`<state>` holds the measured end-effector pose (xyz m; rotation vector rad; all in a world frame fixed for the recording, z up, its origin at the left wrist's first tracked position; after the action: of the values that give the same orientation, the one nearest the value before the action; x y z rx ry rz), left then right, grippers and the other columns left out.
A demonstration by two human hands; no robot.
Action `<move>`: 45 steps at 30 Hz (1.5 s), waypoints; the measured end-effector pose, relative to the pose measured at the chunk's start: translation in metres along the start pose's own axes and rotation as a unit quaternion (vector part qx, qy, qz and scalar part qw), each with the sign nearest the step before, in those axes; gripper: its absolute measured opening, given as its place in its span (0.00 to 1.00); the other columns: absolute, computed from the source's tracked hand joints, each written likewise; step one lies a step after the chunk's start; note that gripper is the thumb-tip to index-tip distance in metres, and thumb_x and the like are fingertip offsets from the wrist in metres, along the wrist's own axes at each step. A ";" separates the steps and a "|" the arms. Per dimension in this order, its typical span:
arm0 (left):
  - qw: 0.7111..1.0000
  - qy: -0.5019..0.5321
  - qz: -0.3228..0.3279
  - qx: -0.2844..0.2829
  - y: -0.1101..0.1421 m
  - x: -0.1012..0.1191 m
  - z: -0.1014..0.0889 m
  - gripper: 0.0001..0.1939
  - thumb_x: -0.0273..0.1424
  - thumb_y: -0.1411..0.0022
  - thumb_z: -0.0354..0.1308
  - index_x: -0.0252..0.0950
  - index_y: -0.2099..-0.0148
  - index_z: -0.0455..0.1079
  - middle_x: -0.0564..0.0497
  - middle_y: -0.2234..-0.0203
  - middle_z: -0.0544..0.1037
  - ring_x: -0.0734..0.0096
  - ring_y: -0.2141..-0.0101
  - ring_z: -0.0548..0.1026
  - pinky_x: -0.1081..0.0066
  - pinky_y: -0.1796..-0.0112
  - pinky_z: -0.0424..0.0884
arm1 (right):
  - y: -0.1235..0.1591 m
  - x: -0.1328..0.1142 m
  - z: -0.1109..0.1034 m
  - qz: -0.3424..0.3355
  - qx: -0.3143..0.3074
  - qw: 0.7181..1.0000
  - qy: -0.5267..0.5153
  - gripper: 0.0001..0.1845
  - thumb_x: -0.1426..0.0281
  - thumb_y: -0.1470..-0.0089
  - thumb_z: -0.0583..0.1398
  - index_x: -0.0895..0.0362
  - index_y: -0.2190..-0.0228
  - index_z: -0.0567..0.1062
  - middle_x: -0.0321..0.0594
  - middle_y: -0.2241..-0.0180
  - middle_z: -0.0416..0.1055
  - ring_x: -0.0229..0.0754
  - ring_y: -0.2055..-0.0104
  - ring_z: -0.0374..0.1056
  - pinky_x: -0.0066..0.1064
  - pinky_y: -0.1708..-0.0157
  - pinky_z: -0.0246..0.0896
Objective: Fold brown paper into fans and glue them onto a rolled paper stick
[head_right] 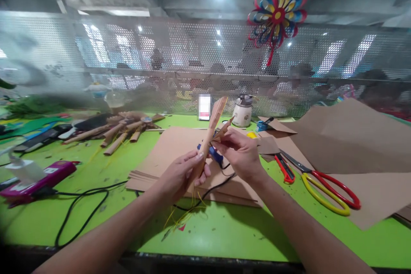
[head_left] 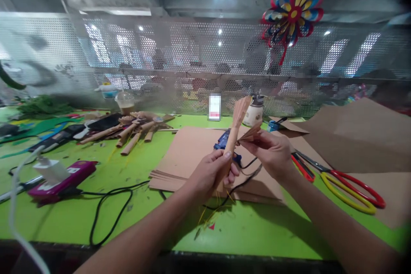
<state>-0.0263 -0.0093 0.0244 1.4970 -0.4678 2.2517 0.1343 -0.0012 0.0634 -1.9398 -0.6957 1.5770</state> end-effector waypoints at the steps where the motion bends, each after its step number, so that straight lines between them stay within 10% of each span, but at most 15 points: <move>1: 1.000 0.002 -0.005 -0.001 0.000 -0.001 0.001 0.16 0.41 0.40 0.56 0.32 0.60 0.65 0.49 0.76 0.74 0.79 0.80 0.69 0.78 0.80 0.60 | 0.001 0.000 -0.001 -0.007 -0.005 1.000 0.003 0.06 0.68 0.50 0.64 0.55 0.68 0.79 0.40 0.68 0.75 0.43 0.64 0.70 0.36 0.63 0.70; 45: 0.997 -0.075 0.016 0.016 0.003 0.002 0.007 0.17 0.44 0.38 0.52 0.33 0.63 0.63 0.52 0.78 0.73 0.81 0.82 0.67 0.80 0.81 0.59 | 0.008 0.008 0.005 -0.009 -0.024 0.999 0.045 0.05 0.73 0.49 0.63 0.57 0.66 0.76 0.41 0.68 0.74 0.42 0.65 0.70 0.35 0.65 0.66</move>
<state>-0.0232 -0.0149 0.0285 1.6950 -0.5055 2.1886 0.1313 -0.0013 0.0514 -2.0206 -0.7181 1.4662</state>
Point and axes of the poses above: each hand's wrist, its own y-axis away from the middle knuckle, its own z-axis out of the palm, x = y × z, the point moved 2 cm from there along -y, towards the middle knuckle
